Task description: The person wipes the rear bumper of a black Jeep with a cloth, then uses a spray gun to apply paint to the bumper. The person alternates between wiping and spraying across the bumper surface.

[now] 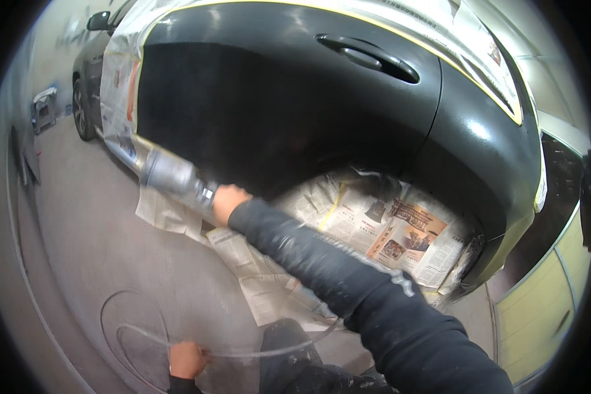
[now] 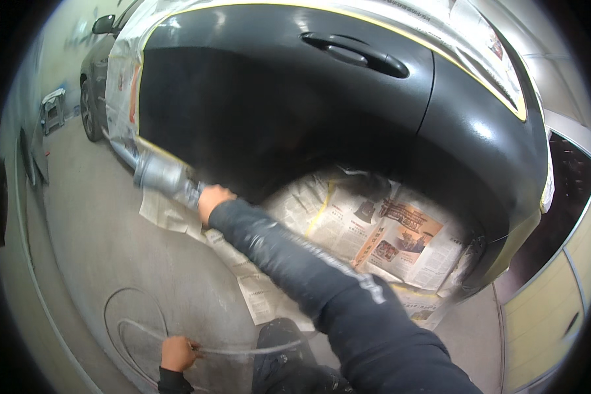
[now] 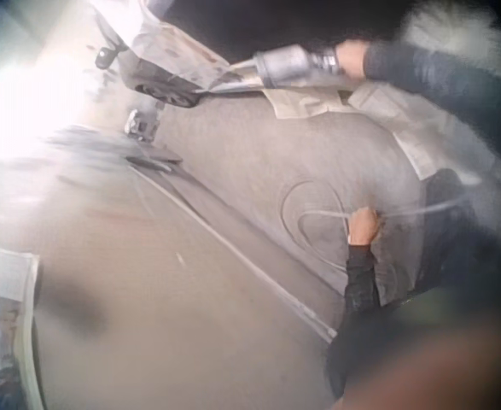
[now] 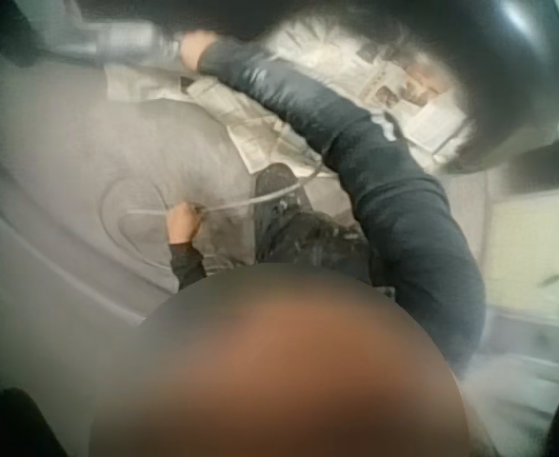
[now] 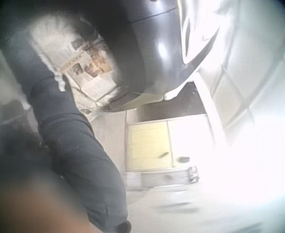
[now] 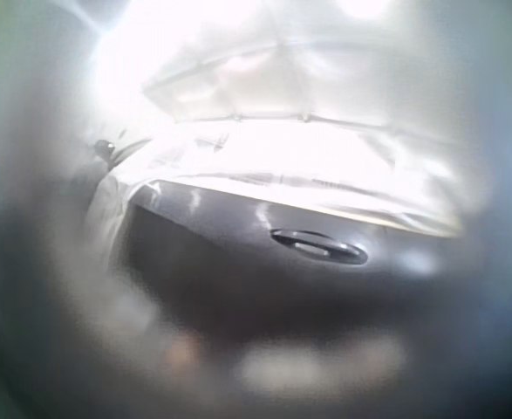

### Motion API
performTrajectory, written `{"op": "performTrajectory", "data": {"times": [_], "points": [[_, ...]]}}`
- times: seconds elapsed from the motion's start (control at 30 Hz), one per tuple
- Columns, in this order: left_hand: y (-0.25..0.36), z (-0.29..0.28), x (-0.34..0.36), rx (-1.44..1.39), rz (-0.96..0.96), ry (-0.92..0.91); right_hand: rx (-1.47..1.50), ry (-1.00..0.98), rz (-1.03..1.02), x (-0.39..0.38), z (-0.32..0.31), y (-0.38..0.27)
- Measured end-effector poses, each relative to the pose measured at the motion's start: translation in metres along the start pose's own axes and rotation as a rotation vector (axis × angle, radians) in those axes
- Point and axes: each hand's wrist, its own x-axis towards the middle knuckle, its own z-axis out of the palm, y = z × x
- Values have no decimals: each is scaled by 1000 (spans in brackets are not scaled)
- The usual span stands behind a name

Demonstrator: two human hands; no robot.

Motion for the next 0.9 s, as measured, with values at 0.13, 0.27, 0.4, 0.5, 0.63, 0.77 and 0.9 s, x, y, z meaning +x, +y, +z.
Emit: {"op": "performTrajectory", "data": {"times": [0.13,0.27,0.4,0.5,0.63,0.77,0.9], "points": [[6,2,2,-77,26,-180,79,-353,-54,10,51,-1],[15,1,2,-13,159,-73,150,-360,-98,6,-7,4],[24,-10,13,-43,175,-63,75,53,-19,-21,-142,12],[35,-23,31,-28,137,-169,202,177,17,-71,-248,29],[45,-35,42,-99,190,-174,226,519,245,-143,-340,30],[48,-34,45,-147,217,-130,83,733,76,-160,-349,20],[41,-25,39,-107,175,-96,-166,758,-67,-94,-271,3]]}}
